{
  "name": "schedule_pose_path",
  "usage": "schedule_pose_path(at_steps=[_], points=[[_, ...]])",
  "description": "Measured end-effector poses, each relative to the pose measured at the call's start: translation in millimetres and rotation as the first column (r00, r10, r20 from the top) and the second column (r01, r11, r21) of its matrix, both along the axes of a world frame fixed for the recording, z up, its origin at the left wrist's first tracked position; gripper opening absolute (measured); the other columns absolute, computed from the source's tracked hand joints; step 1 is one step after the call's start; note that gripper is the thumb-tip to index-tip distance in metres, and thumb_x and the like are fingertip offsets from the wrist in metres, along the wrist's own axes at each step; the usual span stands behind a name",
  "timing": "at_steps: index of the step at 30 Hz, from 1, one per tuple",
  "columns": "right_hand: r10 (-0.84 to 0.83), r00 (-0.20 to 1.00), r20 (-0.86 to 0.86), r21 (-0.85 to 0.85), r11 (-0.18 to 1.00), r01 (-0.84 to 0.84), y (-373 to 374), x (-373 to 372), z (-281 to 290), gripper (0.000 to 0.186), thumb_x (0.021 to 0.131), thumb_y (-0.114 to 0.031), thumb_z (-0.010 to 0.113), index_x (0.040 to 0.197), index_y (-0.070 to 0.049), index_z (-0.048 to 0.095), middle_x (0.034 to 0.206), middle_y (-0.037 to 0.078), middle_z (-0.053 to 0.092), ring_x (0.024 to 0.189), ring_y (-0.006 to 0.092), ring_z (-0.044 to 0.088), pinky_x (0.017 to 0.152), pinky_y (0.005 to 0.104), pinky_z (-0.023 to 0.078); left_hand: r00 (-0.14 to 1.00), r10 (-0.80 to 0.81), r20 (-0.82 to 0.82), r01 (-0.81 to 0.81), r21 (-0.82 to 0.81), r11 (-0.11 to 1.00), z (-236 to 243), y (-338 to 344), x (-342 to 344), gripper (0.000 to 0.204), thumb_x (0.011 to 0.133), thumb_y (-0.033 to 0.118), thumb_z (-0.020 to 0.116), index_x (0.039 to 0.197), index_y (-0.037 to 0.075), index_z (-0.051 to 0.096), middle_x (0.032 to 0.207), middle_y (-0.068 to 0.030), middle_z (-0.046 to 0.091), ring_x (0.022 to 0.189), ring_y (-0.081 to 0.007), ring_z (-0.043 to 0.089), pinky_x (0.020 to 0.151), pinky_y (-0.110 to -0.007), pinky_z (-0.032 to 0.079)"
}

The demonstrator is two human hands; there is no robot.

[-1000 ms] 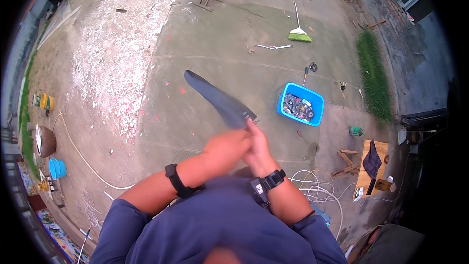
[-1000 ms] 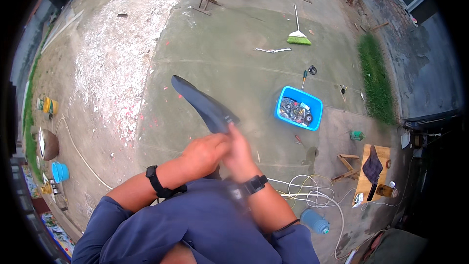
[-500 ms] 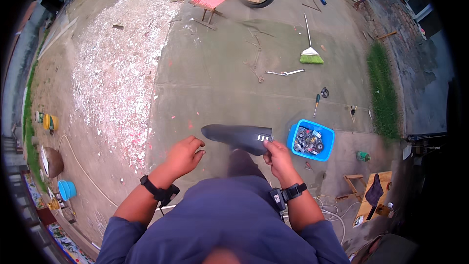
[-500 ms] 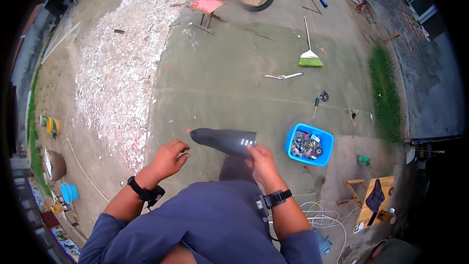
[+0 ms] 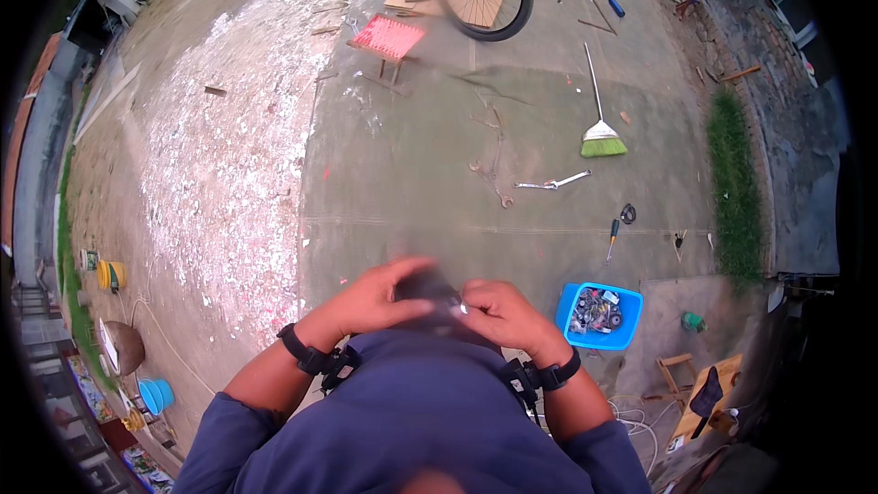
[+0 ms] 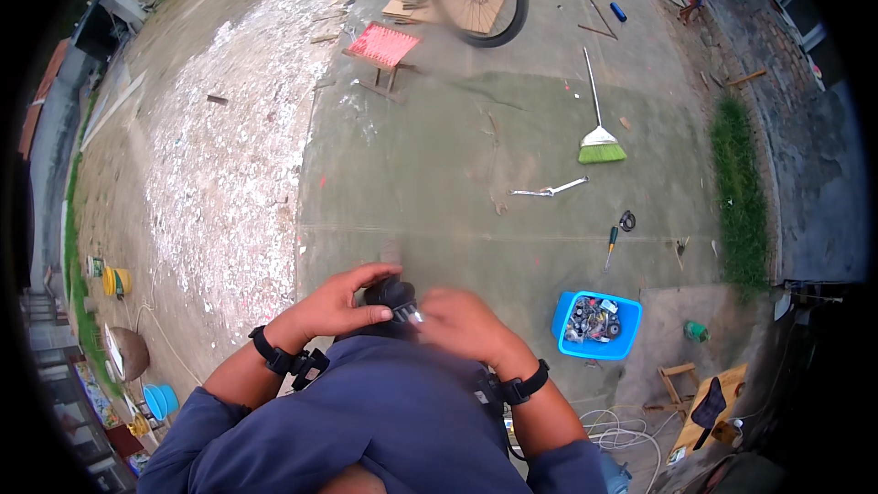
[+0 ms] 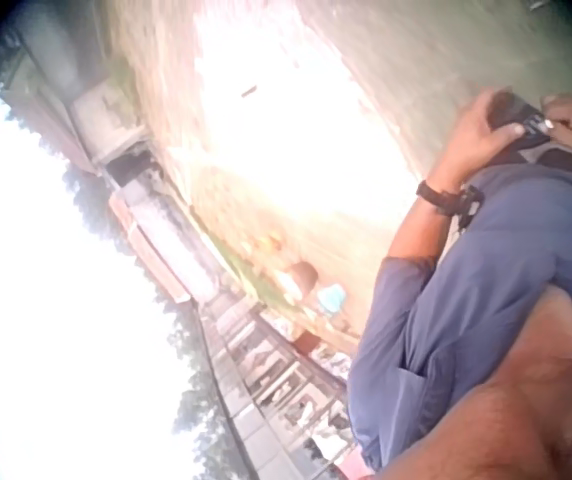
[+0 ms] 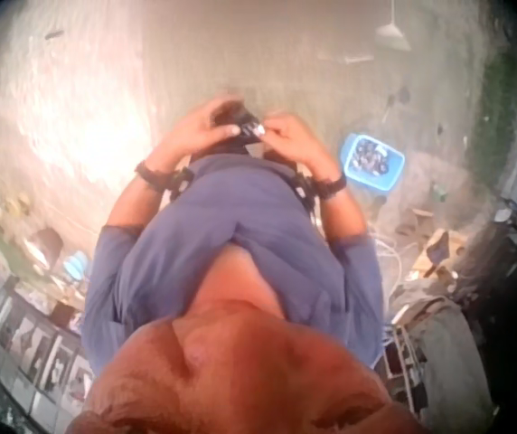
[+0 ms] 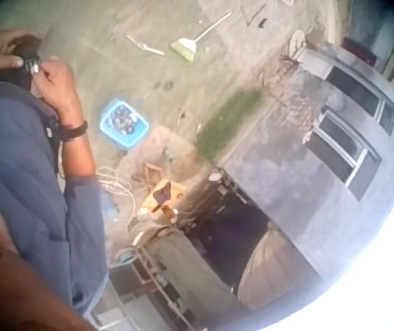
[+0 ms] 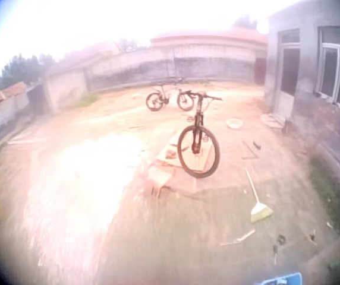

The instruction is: The person prepares a bicycle fender by inserting a small metal piece and then attaches it to the front fork of a bicycle by hand.

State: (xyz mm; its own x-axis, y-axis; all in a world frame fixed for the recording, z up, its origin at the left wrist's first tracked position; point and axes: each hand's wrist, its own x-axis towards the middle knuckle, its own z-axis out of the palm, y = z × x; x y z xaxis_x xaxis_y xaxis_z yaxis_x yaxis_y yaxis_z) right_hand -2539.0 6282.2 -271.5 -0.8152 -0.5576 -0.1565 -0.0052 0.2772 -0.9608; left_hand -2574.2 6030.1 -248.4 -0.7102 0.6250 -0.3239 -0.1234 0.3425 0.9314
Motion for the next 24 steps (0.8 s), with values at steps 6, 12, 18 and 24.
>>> schedule_pose_path(at_steps=[6, 12, 18, 24], points=[[-0.342, 0.936, -0.081, -0.061, 0.939, 0.338, -43.3, -115.2, -1.0, 0.008, 0.085, -0.011, 0.069, 0.086, -0.004, 0.072, 0.077, 0.008, 0.060, 0.069, 0.0186, 0.057, 0.062, 0.0320, 0.045, 0.970, 0.072, 0.233, -0.134, 0.261, 0.956, -24.0, -34.3, -131.5, 0.059, 0.087, 0.010, 0.074, 0.137, 0.000, 0.045, 0.128, -0.0119, 0.059, 0.120, -0.0186, 0.055, 0.104, -0.035, 0.043], [-0.439, 0.898, 0.028, -0.179, 0.882, 0.436, -113.5, -260.8, 23.3, 0.013, 0.083, -0.006, 0.072, 0.095, -0.003, 0.075, 0.079, 0.002, 0.061, 0.073, 0.0116, 0.055, 0.065, 0.0276, 0.044, 0.961, 0.125, 0.245, -0.206, 0.342, 0.917, -0.9, -99.8, -270.3, 0.059, 0.087, 0.004, 0.073, 0.137, 0.001, 0.043, 0.120, -0.0094, 0.061, 0.113, -0.0151, 0.057, 0.100, -0.031, 0.044], [-0.377, 0.923, 0.081, -0.186, 0.904, 0.385, -151.1, -394.5, 25.9, 0.011, 0.084, -0.005, 0.070, 0.094, -0.003, 0.074, 0.078, 0.001, 0.059, 0.074, 0.0101, 0.053, 0.065, 0.0261, 0.042, 0.951, 0.200, 0.237, -0.272, 0.327, 0.905, 3.6, -136.6, -385.1, 0.058, 0.087, 0.004, 0.072, 0.137, 0.001, 0.043, 0.119, -0.0091, 0.061, 0.112, -0.0158, 0.058, 0.100, -0.032, 0.045], [-0.274, 0.957, 0.097, -0.205, 0.935, 0.288, -161.4, -546.6, 6.8, 0.014, 0.084, -0.009, 0.071, 0.095, -0.001, 0.072, 0.081, 0.004, 0.058, 0.076, 0.0133, 0.057, 0.067, 0.0281, 0.046, 0.921, 0.307, 0.238, -0.361, 0.231, 0.904, 3.5, -152.6, -510.9, 0.059, 0.087, 0.008, 0.074, 0.137, 0.001, 0.044, 0.120, -0.0095, 0.061, 0.110, -0.0159, 0.059, 0.098, -0.033, 0.046]])
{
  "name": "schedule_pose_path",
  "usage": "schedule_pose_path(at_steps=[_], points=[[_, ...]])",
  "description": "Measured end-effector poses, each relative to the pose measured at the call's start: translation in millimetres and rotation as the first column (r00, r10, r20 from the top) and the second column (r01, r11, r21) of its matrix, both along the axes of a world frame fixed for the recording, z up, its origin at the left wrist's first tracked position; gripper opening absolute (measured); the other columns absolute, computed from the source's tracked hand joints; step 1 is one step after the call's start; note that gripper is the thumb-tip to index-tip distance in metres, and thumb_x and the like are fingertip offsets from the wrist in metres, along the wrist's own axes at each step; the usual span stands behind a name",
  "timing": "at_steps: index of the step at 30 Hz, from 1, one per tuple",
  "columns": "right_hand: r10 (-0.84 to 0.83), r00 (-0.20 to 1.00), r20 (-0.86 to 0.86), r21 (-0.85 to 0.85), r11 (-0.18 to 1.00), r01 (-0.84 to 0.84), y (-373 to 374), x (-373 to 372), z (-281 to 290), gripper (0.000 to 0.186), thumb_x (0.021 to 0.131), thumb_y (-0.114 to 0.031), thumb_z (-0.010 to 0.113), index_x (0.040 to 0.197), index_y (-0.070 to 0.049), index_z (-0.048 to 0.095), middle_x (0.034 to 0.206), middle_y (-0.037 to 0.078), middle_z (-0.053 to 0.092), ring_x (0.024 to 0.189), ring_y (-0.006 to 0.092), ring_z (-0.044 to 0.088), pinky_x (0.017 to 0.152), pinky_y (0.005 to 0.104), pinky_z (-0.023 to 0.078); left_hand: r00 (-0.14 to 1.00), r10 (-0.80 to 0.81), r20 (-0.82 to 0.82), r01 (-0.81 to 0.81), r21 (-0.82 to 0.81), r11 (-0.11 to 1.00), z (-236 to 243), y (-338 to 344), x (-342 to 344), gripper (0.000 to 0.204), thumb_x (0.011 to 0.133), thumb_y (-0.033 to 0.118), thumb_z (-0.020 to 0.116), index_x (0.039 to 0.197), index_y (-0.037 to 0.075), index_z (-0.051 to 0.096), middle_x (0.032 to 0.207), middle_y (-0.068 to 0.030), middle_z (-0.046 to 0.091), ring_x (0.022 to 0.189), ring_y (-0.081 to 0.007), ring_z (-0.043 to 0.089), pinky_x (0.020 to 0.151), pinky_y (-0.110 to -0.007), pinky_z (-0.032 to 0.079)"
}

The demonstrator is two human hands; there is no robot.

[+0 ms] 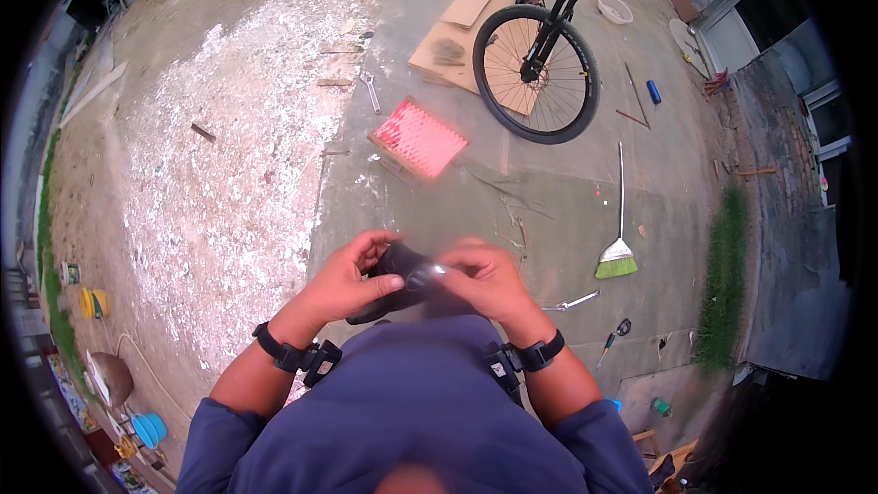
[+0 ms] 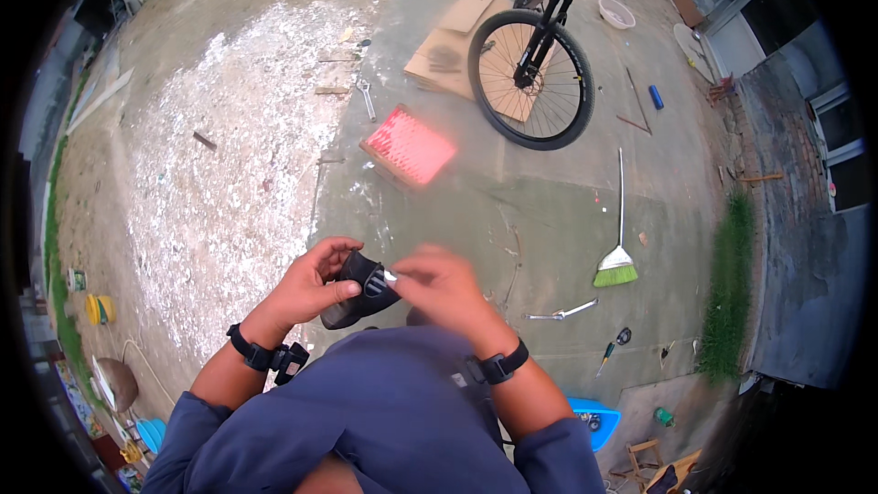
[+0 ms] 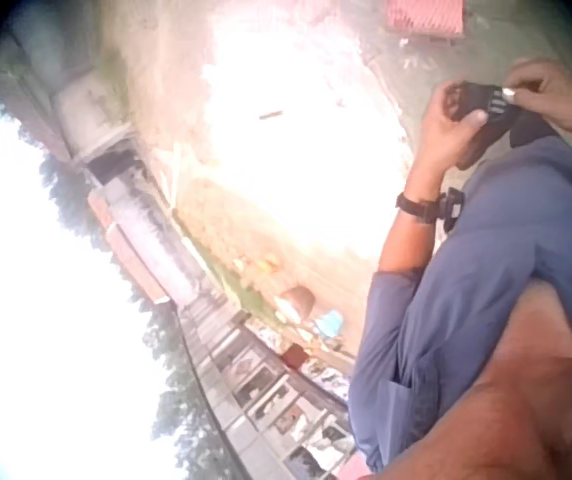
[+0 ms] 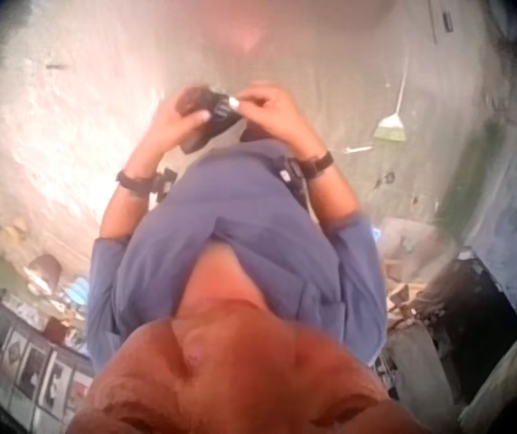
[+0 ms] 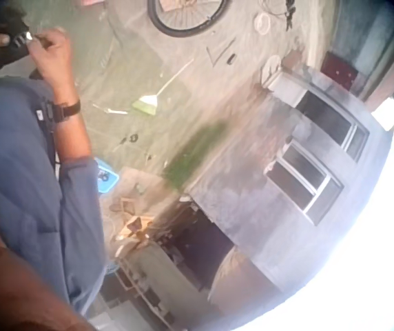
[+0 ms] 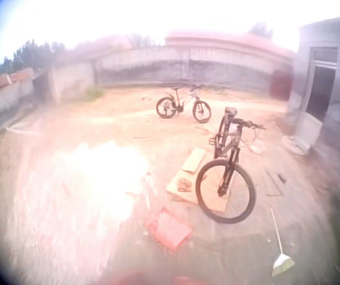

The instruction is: The person prepares a bicycle fender by inserting a small metal piece and then attaches it to the front fork of a bicycle by hand.

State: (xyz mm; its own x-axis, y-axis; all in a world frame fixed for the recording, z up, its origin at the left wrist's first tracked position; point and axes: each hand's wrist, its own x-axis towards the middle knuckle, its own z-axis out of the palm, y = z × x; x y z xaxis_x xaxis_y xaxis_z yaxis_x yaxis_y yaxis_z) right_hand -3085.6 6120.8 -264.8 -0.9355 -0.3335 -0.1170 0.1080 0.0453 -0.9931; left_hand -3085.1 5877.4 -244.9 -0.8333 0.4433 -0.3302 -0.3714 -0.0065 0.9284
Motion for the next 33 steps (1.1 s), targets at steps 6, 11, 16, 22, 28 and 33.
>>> schedule_pose_path(at_steps=[6, 11, 16, 22, 28, 33], points=[[0.167, 0.986, -0.001, -0.012, 0.986, -0.167, -17.8, -152.2, -0.8, 0.016, 0.084, -0.010, 0.070, 0.095, 0.001, 0.071, 0.081, 0.004, 0.058, 0.075, 0.0126, 0.057, 0.067, 0.0278, 0.046, 0.993, 0.119, -0.013, -0.120, -0.150, 0.981, -2.8, -20.1, -117.9, 0.059, 0.087, 0.013, 0.075, 0.137, 0.002, 0.046, 0.120, -0.0097, 0.061, 0.109, -0.0170, 0.060, 0.096, -0.033, 0.047], [0.161, 0.987, 0.018, -0.075, 0.984, -0.160, -33.4, -243.0, 4.0, 0.017, 0.083, -0.010, 0.070, 0.095, 0.003, 0.071, 0.084, 0.005, 0.061, 0.077, 0.0125, 0.059, 0.070, 0.0275, 0.047, 0.990, 0.140, -0.029, -0.143, -0.169, 0.975, -0.3, -44.4, -200.5, 0.059, 0.087, 0.012, 0.075, 0.137, 0.001, 0.046, 0.121, -0.0102, 0.061, 0.109, -0.0175, 0.060, 0.096, -0.033, 0.048], [-0.005, 0.996, 0.092, -0.005, 1.000, 0.005, -44.9, -331.5, -22.9, 0.016, 0.085, -0.008, 0.069, 0.097, 0.002, 0.072, 0.087, 0.005, 0.063, 0.080, 0.0130, 0.063, 0.071, 0.0268, 0.050, 0.999, 0.024, -0.031, -0.031, -0.216, 0.976, -32.9, -76.9, -314.1, 0.058, 0.087, 0.011, 0.074, 0.136, 0.001, 0.047, 0.119, -0.0106, 0.061, 0.108, -0.0188, 0.060, 0.095, -0.034, 0.049], [-0.236, 0.905, 0.354, -0.042, 0.963, 0.267, -60.8, -416.7, 1.7, 0.009, 0.087, -0.005, 0.070, 0.093, 0.000, 0.073, 0.085, -0.001, 0.059, 0.078, 0.0062, 0.053, 0.070, 0.0219, 0.041, 0.989, -0.137, -0.063, 0.112, -0.306, 0.946, -41.4, -114.5, -437.5, 0.053, 0.086, 0.015, 0.076, 0.132, 0.001, 0.052, 0.113, -0.0105, 0.064, 0.105, -0.0187, 0.062, 0.094, -0.034, 0.050], [-0.363, 0.894, 0.261, 0.113, 0.932, 0.345, -20.3, -486.5, -29.3, 0.011, 0.088, -0.007, 0.070, 0.093, 0.002, 0.072, 0.086, 0.001, 0.064, 0.076, 0.0085, 0.059, 0.069, 0.0222, 0.046, 0.983, -0.171, -0.059, 0.140, -0.355, 0.924, -56.8, -113.4, -524.6, 0.051, 0.087, 0.018, 0.076, 0.129, 0.000, 0.054, 0.111, -0.0115, 0.065, 0.101, -0.0192, 0.064, 0.092, -0.034, 0.051], [-0.386, 0.906, 0.174, 0.205, 0.914, 0.350, 34.7, -572.1, -75.7, 0.012, 0.086, -0.009, 0.073, 0.092, 0.002, 0.073, 0.084, 0.002, 0.062, 0.075, 0.0080, 0.057, 0.069, 0.0222, 0.045, 0.997, -0.083, -0.005, 0.073, -0.435, 0.898, -66.7, -85.9, -580.9, 0.049, 0.088, 0.018, 0.074, 0.128, 0.000, 0.054, 0.111, -0.0122, 0.065, 0.101, -0.0190, 0.064, 0.091, -0.034, 0.051]])
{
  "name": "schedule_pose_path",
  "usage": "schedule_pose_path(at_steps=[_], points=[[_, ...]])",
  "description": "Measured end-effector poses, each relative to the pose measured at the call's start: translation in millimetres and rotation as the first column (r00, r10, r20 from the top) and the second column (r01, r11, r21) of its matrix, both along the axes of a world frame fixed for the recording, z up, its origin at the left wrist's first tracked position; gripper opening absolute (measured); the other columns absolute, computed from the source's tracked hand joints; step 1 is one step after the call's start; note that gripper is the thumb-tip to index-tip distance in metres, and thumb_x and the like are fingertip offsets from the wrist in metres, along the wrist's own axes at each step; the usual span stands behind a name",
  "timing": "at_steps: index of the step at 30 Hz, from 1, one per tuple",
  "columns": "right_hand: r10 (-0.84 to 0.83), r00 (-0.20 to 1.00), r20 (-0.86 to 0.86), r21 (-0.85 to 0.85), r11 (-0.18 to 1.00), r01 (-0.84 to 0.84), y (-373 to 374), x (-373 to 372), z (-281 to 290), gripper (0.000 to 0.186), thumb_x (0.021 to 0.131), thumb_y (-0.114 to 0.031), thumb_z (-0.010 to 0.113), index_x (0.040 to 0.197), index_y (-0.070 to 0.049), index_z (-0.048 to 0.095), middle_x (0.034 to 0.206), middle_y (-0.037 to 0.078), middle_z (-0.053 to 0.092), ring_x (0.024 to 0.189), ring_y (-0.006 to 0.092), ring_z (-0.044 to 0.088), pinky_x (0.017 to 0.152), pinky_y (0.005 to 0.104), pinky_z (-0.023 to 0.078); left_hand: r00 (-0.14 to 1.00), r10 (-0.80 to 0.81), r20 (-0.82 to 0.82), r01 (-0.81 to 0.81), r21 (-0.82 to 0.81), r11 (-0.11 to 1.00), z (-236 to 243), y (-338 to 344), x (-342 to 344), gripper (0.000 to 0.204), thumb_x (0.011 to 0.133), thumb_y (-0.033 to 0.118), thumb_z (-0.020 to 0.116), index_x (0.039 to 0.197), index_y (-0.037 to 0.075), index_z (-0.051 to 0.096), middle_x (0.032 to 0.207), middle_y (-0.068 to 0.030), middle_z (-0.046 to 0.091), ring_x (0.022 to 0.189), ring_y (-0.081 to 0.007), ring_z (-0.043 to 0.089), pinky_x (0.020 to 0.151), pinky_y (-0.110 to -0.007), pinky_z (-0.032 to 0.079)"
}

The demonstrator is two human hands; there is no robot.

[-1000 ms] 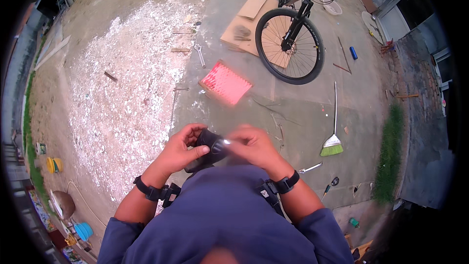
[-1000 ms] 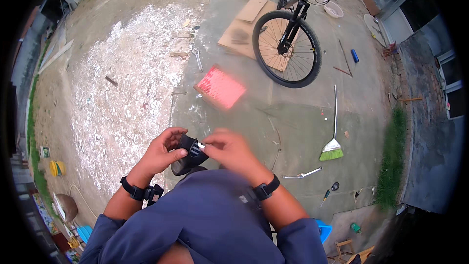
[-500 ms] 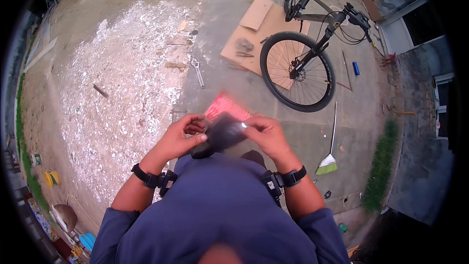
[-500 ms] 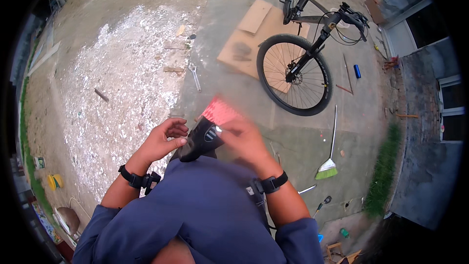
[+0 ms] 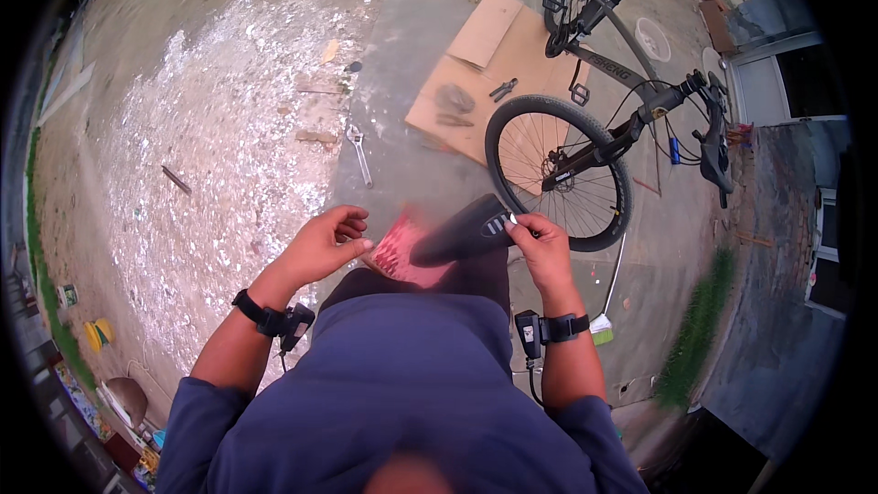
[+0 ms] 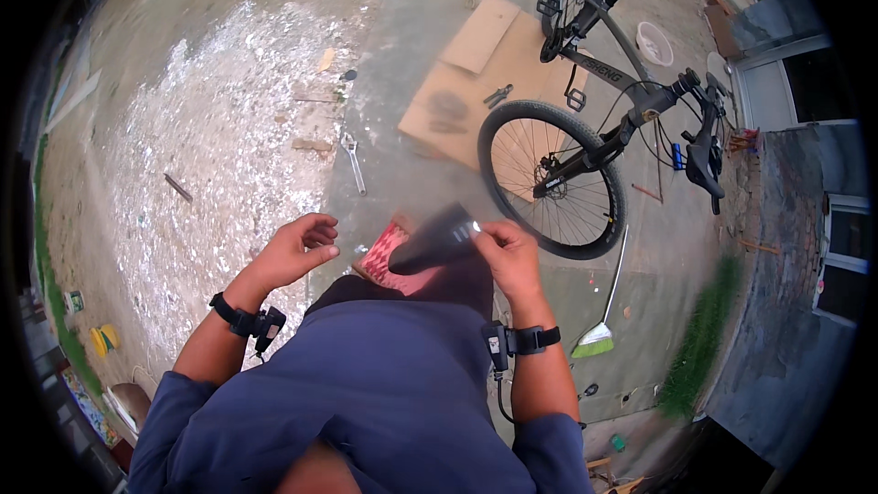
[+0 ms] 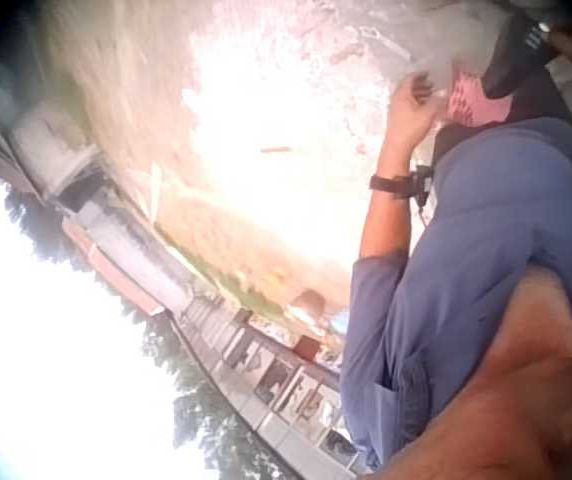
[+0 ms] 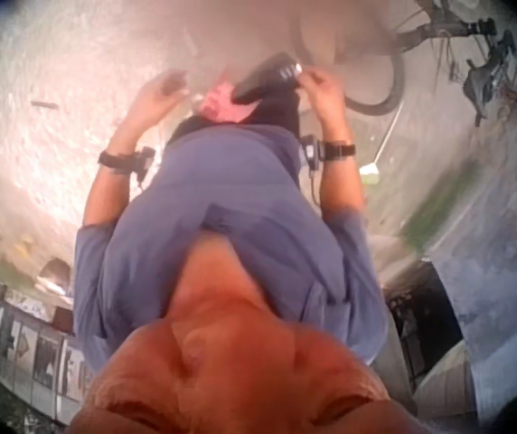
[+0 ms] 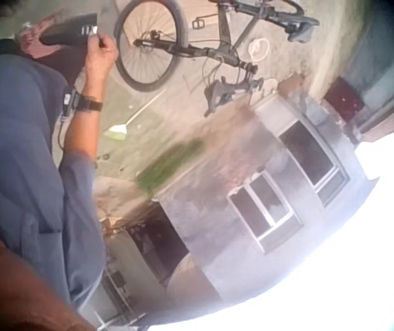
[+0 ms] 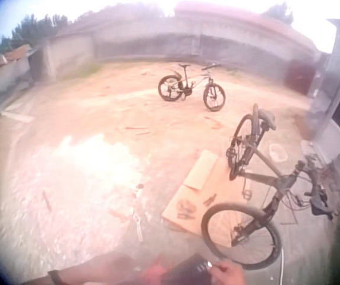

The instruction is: The person prepares a bicycle fender by inserting a small metal piece and then attaches it to the front fork of a bicycle by hand.

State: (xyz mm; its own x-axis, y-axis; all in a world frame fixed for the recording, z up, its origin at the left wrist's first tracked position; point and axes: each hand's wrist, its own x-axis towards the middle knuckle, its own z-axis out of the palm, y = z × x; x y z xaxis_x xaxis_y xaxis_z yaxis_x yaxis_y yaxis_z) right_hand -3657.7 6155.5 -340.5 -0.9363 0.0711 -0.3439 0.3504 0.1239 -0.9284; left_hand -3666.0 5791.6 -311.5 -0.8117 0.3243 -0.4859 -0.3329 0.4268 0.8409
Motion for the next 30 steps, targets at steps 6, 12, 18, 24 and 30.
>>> schedule_pose_path(at_steps=[6, 12, 18, 24, 30], points=[[0.133, 0.984, 0.121, 0.022, 0.990, -0.136, 66.2, -104.7, -61.9, 0.016, 0.086, -0.009, 0.073, 0.096, 0.003, 0.072, 0.087, 0.002, 0.067, 0.078, 0.0073, 0.059, 0.071, 0.0226, 0.047, 0.973, 0.226, 0.057, -0.219, -0.103, 0.970, -25.1, 58.0, -67.9, 0.042, 0.092, 0.017, 0.069, 0.128, 0.000, 0.055, 0.113, -0.0118, 0.064, 0.101, -0.0185, 0.063, 0.090, -0.032, 0.051], [0.111, 0.964, 0.241, -0.080, 0.992, -0.094, 85.1, -153.1, -89.5, 0.021, 0.085, -0.016, 0.074, 0.094, 0.002, 0.073, 0.082, 0.003, 0.068, 0.070, 0.0081, 0.060, 0.066, 0.0229, 0.047, 0.986, 0.162, 0.023, -0.155, -0.195, 0.969, -60.2, 87.5, -133.6, 0.038, 0.093, 0.016, 0.068, 0.125, -0.001, 0.056, 0.107, -0.0118, 0.066, 0.097, -0.0183, 0.065, 0.086, -0.032, 0.053], [0.099, 0.922, 0.374, 0.002, 0.994, -0.107, 82.8, -172.7, -146.2, 0.012, 0.087, -0.006, 0.073, 0.096, 0.001, 0.072, 0.084, -0.002, 0.066, 0.076, 0.0051, 0.056, 0.069, 0.0208, 0.044, 1.000, -0.006, 0.016, 0.011, -0.331, 0.944, -133.9, 76.2, -220.0, 0.038, 0.091, 0.020, 0.069, 0.121, -0.001, 0.059, 0.106, -0.0146, 0.067, 0.097, -0.0226, 0.067, 0.085, -0.034, 0.054], [-0.048, 0.929, 0.367, 0.048, 0.998, 0.032, 61.9, -180.7, -234.1, 0.013, 0.085, -0.010, 0.075, 0.091, 0.001, 0.073, 0.083, 0.002, 0.061, 0.072, 0.0075, 0.054, 0.065, 0.0228, 0.043, 0.888, -0.459, -0.018, 0.370, -0.565, 0.738, -285.1, 51.6, -307.6, 0.033, 0.087, 0.022, 0.069, 0.114, 0.003, 0.063, 0.104, -0.0157, 0.066, 0.096, -0.0323, 0.065, 0.086, -0.040, 0.052], [-0.016, 0.915, 0.403, 0.044, 0.999, -0.002, 29.6, -196.2, -329.9, 0.006, 0.084, -0.005, 0.074, 0.087, 0.000, 0.071, 0.077, 0.000, 0.054, 0.068, 0.0066, 0.048, 0.062, 0.0221, 0.039, 0.726, -0.686, 0.048, 0.533, -0.668, 0.519, -446.8, 49.3, -365.1, 0.029, 0.084, 0.020, 0.070, 0.108, 0.006, 0.063, 0.104, -0.0127, 0.062, 0.101, -0.0331, 0.061, 0.086, -0.044, 0.051]])
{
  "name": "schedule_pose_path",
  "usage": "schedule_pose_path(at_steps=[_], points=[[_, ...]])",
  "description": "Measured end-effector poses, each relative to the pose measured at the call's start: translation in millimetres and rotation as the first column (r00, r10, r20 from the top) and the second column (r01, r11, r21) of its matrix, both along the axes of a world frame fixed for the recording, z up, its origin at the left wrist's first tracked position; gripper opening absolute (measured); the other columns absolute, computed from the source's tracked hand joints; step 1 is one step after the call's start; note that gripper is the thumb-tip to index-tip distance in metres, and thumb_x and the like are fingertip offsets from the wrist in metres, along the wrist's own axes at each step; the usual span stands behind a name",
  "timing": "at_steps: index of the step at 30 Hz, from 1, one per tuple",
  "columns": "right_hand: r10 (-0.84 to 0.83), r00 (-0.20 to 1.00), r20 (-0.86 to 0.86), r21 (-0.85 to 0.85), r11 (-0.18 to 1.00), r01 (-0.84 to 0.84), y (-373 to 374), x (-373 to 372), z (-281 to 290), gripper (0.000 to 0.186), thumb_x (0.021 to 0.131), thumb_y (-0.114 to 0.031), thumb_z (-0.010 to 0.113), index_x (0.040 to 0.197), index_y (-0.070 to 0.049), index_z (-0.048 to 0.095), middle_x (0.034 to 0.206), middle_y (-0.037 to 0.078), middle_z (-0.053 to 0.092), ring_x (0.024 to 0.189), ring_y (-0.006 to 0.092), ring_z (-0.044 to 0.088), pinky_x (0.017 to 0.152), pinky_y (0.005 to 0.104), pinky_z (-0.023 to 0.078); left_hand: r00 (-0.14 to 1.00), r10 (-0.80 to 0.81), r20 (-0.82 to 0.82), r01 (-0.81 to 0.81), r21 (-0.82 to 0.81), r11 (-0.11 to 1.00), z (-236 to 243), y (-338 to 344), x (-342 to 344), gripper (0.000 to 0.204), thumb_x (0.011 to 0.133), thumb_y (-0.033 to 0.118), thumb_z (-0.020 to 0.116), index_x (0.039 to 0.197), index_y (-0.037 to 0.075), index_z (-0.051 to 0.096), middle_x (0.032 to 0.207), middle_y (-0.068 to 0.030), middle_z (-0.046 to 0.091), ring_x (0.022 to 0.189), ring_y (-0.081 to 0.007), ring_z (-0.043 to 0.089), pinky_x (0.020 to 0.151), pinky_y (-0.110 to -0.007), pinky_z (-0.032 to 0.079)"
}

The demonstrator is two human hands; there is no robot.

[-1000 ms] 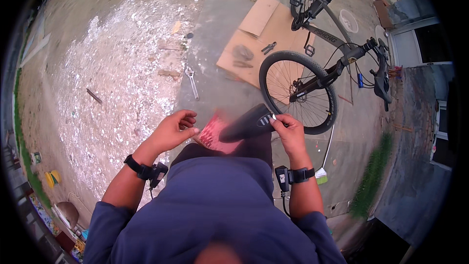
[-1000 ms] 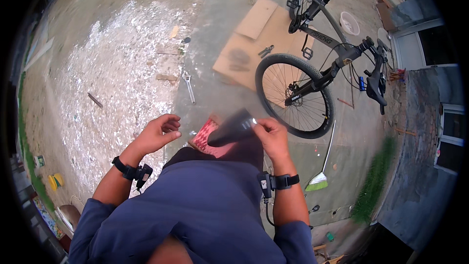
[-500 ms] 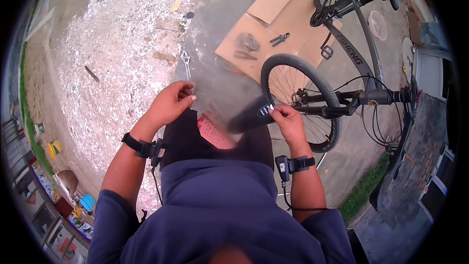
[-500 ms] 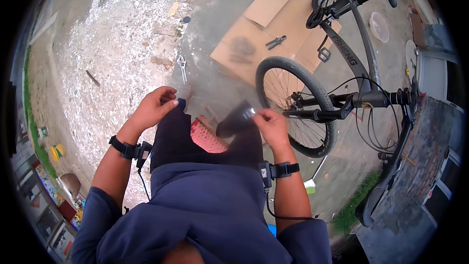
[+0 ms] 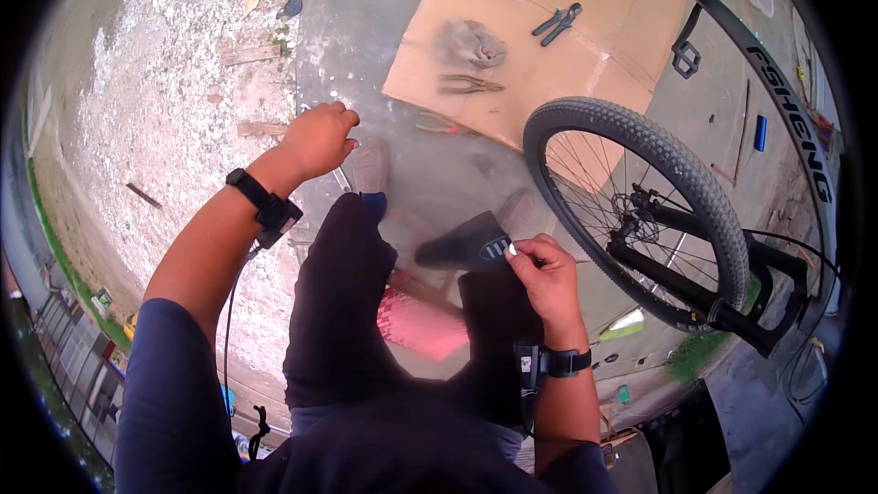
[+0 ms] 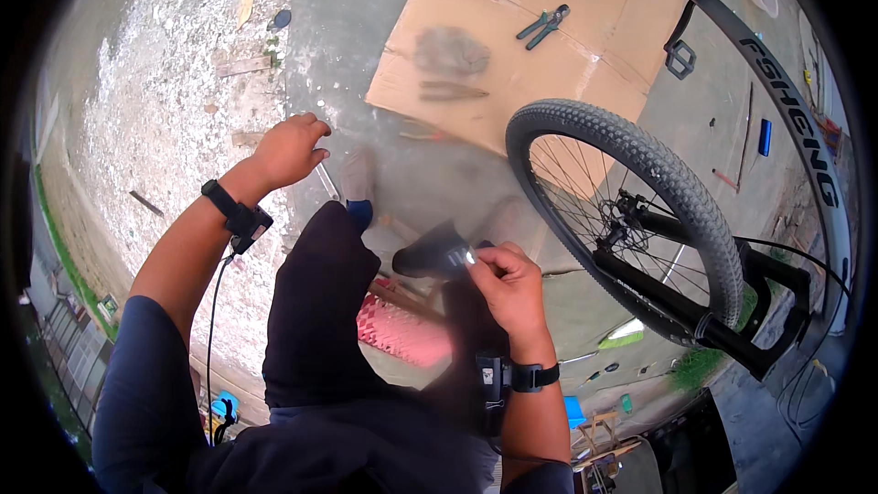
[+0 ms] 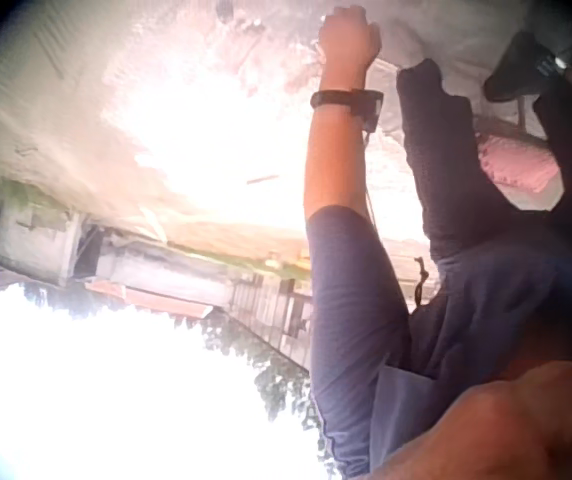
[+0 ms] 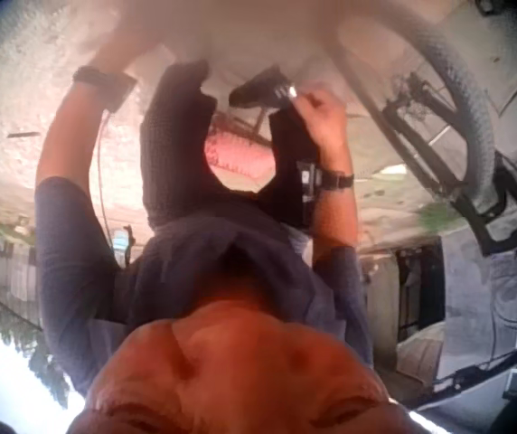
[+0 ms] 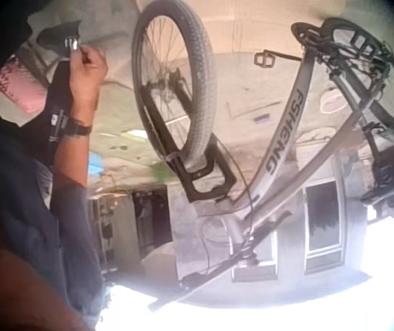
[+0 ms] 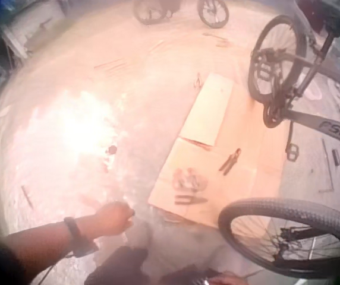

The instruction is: The person prepares a bicycle fender by inserting a small metal piece and then attaches it to the front fork of a bicycle by hand.

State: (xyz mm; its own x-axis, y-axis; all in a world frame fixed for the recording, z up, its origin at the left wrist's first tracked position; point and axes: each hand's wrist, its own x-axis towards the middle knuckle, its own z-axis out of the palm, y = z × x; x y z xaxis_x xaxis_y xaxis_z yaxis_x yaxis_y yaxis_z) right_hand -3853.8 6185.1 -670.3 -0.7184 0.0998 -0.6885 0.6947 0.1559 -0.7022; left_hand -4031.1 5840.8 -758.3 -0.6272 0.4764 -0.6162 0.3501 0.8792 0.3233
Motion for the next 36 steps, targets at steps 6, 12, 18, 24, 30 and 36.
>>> schedule_pose_path(at_steps=[6, 12, 18, 24, 30, 36], points=[[0.043, 0.999, -0.017, -0.019, 0.999, -0.043, 4.8, -24.2, -58.3, 0.006, 0.080, 0.000, 0.073, 0.086, -0.001, 0.071, 0.078, 0.000, 0.054, 0.065, 0.0070, 0.049, 0.058, 0.0221, 0.038, 0.977, -0.184, -0.105, 0.189, 0.033, 0.981, -119.1, 74.6, -32.6, 0.031, 0.083, 0.018, 0.071, 0.110, 0.006, 0.062, 0.109, -0.0092, 0.061, 0.107, -0.0293, 0.059, 0.091, -0.042, 0.049], [-0.025, 0.999, -0.036, -0.065, 0.998, 0.023, 30.7, -48.7, -83.1, 0.007, 0.080, 0.003, 0.071, 0.086, 0.000, 0.071, 0.076, 0.000, 0.055, 0.064, 0.0060, 0.046, 0.057, 0.0214, 0.036, 0.965, -0.229, -0.128, 0.233, 0.015, 0.972, -210.3, 144.6, -37.1, 0.042, 0.083, 0.014, 0.069, 0.123, 0.006, 0.057, 0.125, -0.0095, 0.055, 0.119, -0.0282, 0.053, 0.097, -0.041, 0.045], [-0.251, 0.964, 0.089, -0.272, 0.925, 0.266, 56.9, -60.4, -94.8, 0.007, 0.083, 0.002, 0.072, 0.090, 0.001, 0.071, 0.081, 0.000, 0.057, 0.074, 0.0076, 0.050, 0.065, 0.0220, 0.038, 0.948, -0.281, -0.149, 0.261, -0.142, 0.955, -256.2, 172.3, -38.4, 0.054, 0.082, 0.017, 0.070, 0.132, 0.006, 0.050, 0.125, -0.0124, 0.053, 0.122, -0.0286, 0.052, 0.094, -0.041, 0.047], [-0.268, 0.962, 0.053, -0.308, 0.912, 0.271, 64.8, -63.3, -88.1, 0.005, 0.086, -0.001, 0.071, 0.091, 0.001, 0.070, 0.082, 0.000, 0.059, 0.075, 0.0074, 0.053, 0.065, 0.0222, 0.039, 0.888, -0.422, -0.183, 0.374, -0.245, 0.894, -268.0, 185.7, -42.6, 0.048, 0.078, 0.015, 0.071, 0.120, 0.002, 0.054, 0.120, -0.0156, 0.055, 0.117, -0.0299, 0.056, 0.088, -0.038, 0.051], [-0.224, 0.974, 0.037, -0.294, 0.929, 0.225, 62.8, -51.5, -75.5, 0.015, 0.091, -0.012, 0.069, 0.082, -0.001, 0.065, 0.078, -0.003, 0.054, 0.074, 0.0062, 0.050, 0.064, 0.0229, 0.038, 0.946, -0.029, 0.322, 0.042, -0.036, 0.998, -216.7, 176.2, -60.2, 0.030, 0.074, 0.015, 0.061, 0.096, -0.003, 0.066, 0.088, -0.0186, 0.067, 0.085, -0.0340, 0.067, 0.082, -0.040, 0.053], [-0.133, 0.976, -0.173, -0.245, 0.966, 0.088, 58.0, -38.9, -52.7, 0.018, 0.091, -0.016, 0.068, 0.082, -0.001, 0.065, 0.077, -0.003, 0.052, 0.075, 0.0075, 0.047, 0.067, 0.0246, 0.037, 0.689, 0.186, 0.700, -0.473, 0.240, 0.848, -69.3, 127.2, -54.1, 0.024, 0.078, 0.010, 0.056, 0.098, -0.002, 0.063, 0.080, -0.0063, 0.063, 0.075, -0.0153, 0.061, 0.064, -0.030, 0.047]])
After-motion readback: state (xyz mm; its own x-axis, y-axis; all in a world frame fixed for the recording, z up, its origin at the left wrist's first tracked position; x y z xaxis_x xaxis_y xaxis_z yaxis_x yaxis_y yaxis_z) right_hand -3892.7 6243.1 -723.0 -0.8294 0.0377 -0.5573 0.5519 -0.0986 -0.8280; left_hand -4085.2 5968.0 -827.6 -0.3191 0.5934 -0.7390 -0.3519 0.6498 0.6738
